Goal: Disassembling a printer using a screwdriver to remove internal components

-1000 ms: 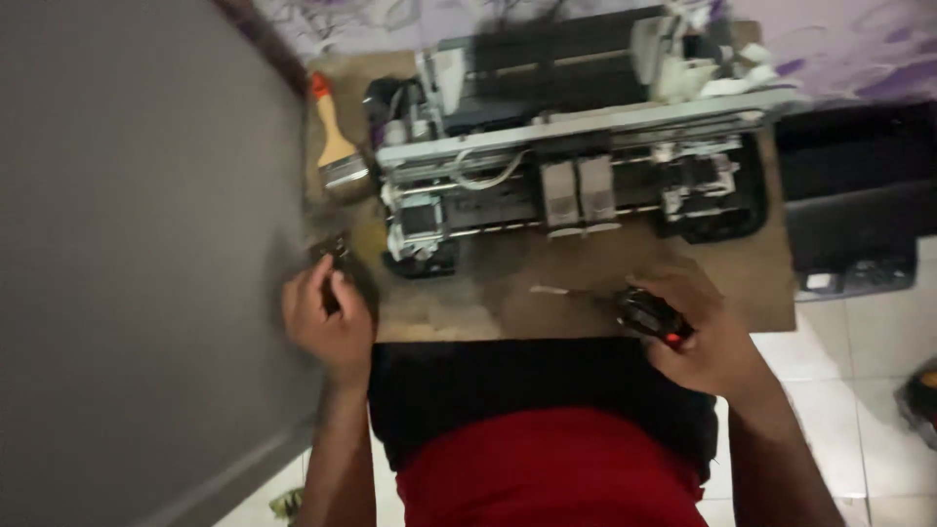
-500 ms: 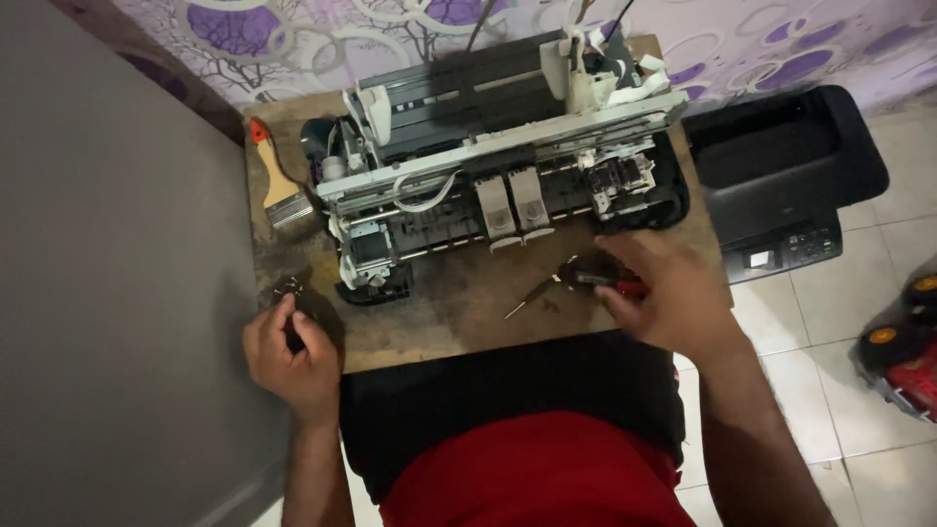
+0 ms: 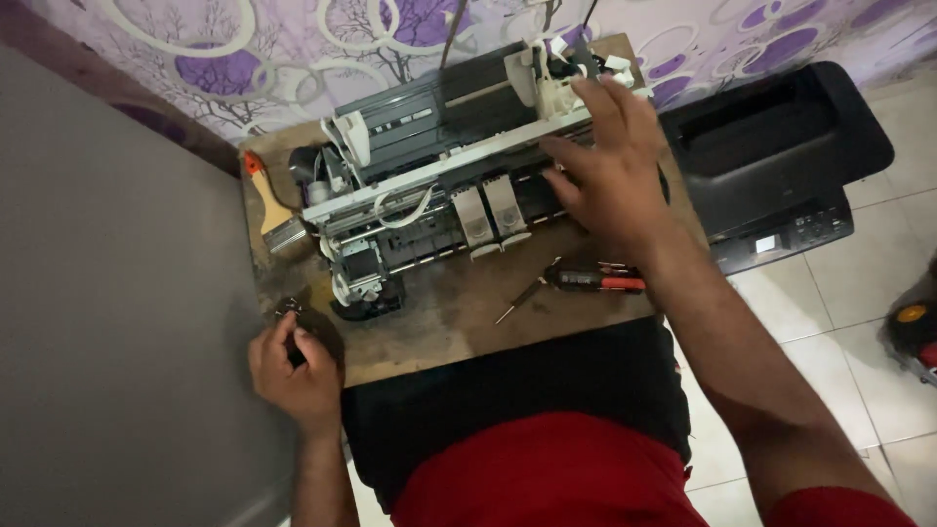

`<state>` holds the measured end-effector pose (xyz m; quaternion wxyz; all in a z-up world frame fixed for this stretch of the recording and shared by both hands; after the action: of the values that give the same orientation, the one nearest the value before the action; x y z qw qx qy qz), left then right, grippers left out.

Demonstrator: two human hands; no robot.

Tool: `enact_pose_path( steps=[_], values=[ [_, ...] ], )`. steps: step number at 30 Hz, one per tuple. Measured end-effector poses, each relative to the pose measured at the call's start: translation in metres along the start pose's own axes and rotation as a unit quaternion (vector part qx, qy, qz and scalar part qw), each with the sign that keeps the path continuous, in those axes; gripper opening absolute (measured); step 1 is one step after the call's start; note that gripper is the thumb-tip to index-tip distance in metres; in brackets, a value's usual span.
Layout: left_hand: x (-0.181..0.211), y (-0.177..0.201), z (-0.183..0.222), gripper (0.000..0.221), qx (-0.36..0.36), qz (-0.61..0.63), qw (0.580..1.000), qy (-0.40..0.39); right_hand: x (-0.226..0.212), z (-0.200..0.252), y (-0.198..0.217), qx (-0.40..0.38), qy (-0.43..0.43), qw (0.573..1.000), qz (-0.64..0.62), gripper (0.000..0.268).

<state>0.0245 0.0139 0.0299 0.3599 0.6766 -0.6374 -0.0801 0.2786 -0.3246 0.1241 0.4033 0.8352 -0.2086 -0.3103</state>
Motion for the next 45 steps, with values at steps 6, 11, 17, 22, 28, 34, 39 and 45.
enact_pose_path(
  steps=[6,11,17,22,28,34,39,45],
  values=[
    [0.004,0.002,-0.003,0.016,-0.024,-0.012,1.0,0.002,0.036,-0.008,-0.017,-0.053,0.091,0.994,0.008,0.02],
    [-0.006,-0.005,0.005,0.019,-0.015,-0.023,1.0,0.011,0.037,-0.017,-0.016,-0.056,0.122,0.991,-0.023,0.017],
    [-0.004,-0.004,0.004,0.018,-0.043,-0.032,0.998,0.025,0.045,-0.012,-0.023,-0.074,0.126,0.989,-0.03,0.013],
    [0.005,-0.001,-0.001,0.016,-0.026,-0.009,1.0,0.002,0.045,-0.015,-0.02,-0.062,0.123,0.989,-0.043,0.018],
    [0.052,-0.017,-0.001,0.024,-0.085,-0.076,0.993,-0.011,0.048,-0.014,-0.021,-0.071,0.117,0.99,-0.022,0.015],
    [0.199,-0.05,-0.055,0.035,-0.332,-0.005,0.915,-0.228,0.047,-0.014,-0.024,-0.064,0.135,0.989,-0.005,0.009],
    [0.239,-0.077,-0.071,0.066,-0.247,-0.081,0.85,-0.459,0.045,-0.015,-0.015,-0.052,0.119,0.99,-0.054,0.009],
    [0.227,-0.085,-0.068,0.065,-0.285,-0.06,0.855,-0.429,0.051,-0.01,-0.026,-0.079,0.097,0.99,-0.066,0.009]
  ],
)
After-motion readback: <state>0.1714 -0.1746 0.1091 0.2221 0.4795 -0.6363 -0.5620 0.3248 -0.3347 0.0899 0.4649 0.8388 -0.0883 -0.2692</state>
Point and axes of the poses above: each hand's wrist, its own z-axis away from the middle knuckle, its own y-axis out of the back of the hand, x = y × z, the point moved 5 cm from there along -z, towards the middle knuckle, and after that the axes turned 10 degrees about -z, right-handed, at the moved point
